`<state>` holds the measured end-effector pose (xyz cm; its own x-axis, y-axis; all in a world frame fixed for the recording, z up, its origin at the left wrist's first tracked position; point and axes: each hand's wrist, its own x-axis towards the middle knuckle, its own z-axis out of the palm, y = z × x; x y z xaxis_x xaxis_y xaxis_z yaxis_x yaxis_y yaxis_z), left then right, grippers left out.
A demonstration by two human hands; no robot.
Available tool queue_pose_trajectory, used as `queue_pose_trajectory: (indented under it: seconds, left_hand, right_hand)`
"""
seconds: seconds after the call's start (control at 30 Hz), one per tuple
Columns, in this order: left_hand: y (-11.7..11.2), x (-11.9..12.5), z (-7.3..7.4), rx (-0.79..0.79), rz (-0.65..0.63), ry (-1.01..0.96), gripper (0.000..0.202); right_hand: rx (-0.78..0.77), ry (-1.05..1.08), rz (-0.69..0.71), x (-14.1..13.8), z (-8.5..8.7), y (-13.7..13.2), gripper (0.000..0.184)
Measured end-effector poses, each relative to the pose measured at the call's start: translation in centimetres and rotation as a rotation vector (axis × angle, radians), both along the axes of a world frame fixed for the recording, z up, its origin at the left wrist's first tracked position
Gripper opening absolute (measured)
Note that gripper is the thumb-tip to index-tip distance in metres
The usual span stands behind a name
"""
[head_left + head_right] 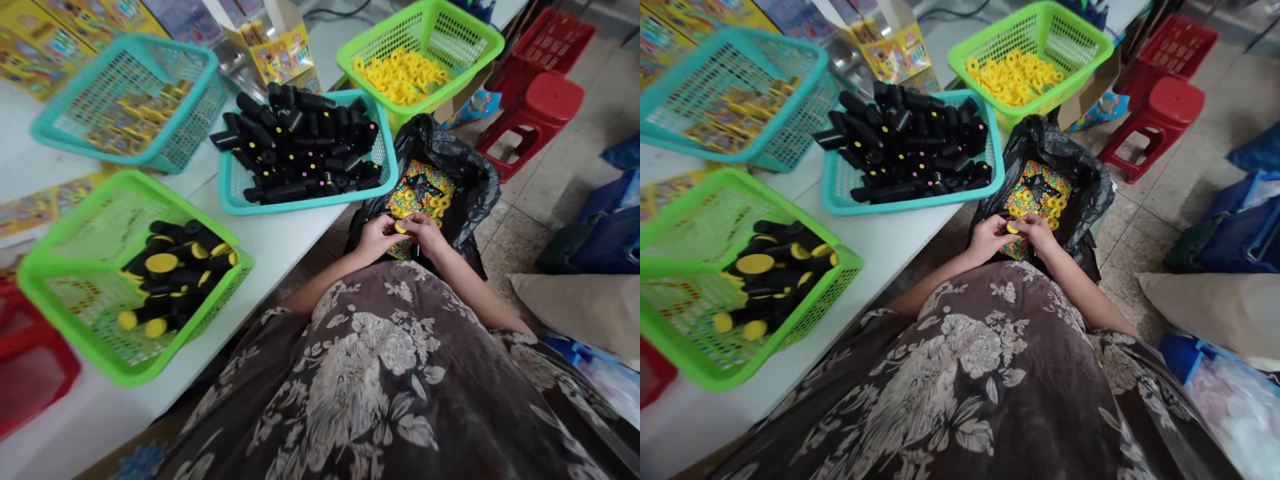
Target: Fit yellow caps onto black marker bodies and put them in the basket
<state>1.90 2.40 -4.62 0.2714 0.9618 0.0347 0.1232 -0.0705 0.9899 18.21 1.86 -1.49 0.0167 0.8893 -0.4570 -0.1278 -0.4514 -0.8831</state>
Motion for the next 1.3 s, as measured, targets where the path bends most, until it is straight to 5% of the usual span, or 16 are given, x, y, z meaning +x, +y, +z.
queue_pose_trajectory:
  seconds: [0.37,0.6,0.83,1.13,1.3]
  left_hand:
    - [-0.7,-0.3,1.2,0.165,0.107,-0.053,0.047]
    - [-1.1,-0.5,2.8,-0.318,-0.121,-0.157,0.050]
    - [-1.7,0.4,2.2,-0.354,-0.030,-0.195,0.061]
    - [-1.2,-0.6,3.1,-0.380,-0.002,-0.258,0.053]
    - [-1.2,-0.8,3.4,-0.381,-0.029,-0.311,0.048]
  right_hand:
    - [-0.043,0.245,0.054,-1.1,1.2,-0.6,0.044]
    - [0.059,0.160,-0.073,-1.6,1.7,-0.6,0.043]
    - [0.033,0.134,-0.146,-2.3,-0.1,-0.8,0.040]
    - [0.036,0.216,0.119,-0.5,1.5,-1.3,0.052]
    - [0.027,0.224,0.174,-0.3,1.5,-0.9,0.042]
